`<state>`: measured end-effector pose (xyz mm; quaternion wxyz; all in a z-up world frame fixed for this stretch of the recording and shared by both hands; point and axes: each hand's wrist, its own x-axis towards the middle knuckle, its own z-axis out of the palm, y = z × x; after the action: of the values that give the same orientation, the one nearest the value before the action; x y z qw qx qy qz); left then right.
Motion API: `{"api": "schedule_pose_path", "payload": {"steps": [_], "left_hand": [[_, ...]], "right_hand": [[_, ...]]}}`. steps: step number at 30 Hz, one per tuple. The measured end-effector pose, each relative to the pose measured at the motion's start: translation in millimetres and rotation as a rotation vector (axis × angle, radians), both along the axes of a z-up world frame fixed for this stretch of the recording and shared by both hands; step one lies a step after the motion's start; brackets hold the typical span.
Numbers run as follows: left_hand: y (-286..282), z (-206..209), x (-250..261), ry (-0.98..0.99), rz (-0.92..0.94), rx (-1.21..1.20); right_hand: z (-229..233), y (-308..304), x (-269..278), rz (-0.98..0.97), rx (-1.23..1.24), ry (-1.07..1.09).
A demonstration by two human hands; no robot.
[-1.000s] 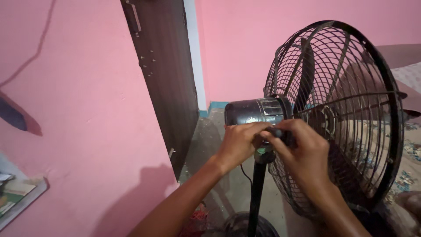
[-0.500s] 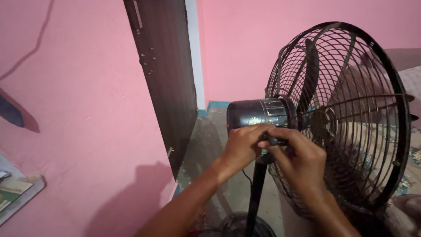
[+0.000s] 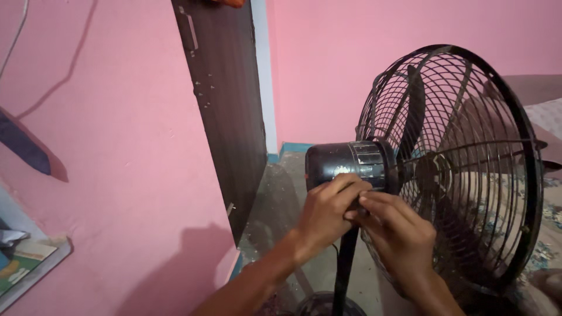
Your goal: The person uses a screwdriver to loosen and remove the front grill of a standing fan, then uses pliers to adjust components on the fan's motor housing. The person wipes the fan's stand with a cloth.
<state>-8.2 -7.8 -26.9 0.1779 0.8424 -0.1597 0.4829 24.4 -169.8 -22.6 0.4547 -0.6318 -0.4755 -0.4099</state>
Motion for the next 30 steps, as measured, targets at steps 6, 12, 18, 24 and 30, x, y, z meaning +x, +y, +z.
{"api": "schedule_pose_path", "payload": {"steps": [6,12,18,24,30], "left_hand": [[12.3,24.7,14.2,-0.017,-0.183,-0.487],[17.8,34.1,29.0,0.104,-0.131,-0.582],[28.7,29.5,37.5,-0.077,-0.12,-0.394],[23.1,24.6,59.1,-0.113,-0.029,-0.237],[25.2,25.1,61.5,-0.109,0.077,-0.52]], "right_hand": [[-5.4,-4.5,0.4,-0.109,-0.034,0.371],[-2.9,11.7,27.0,-0.073,-0.165,0.318],[8.5,23.9,38.7,-0.262,-0.435,0.466],[6.0,25.6,34.5,-0.365,-0.518,0.448],[6.4,27.0,40.1,-0.41,-0.516,0.416]]}}
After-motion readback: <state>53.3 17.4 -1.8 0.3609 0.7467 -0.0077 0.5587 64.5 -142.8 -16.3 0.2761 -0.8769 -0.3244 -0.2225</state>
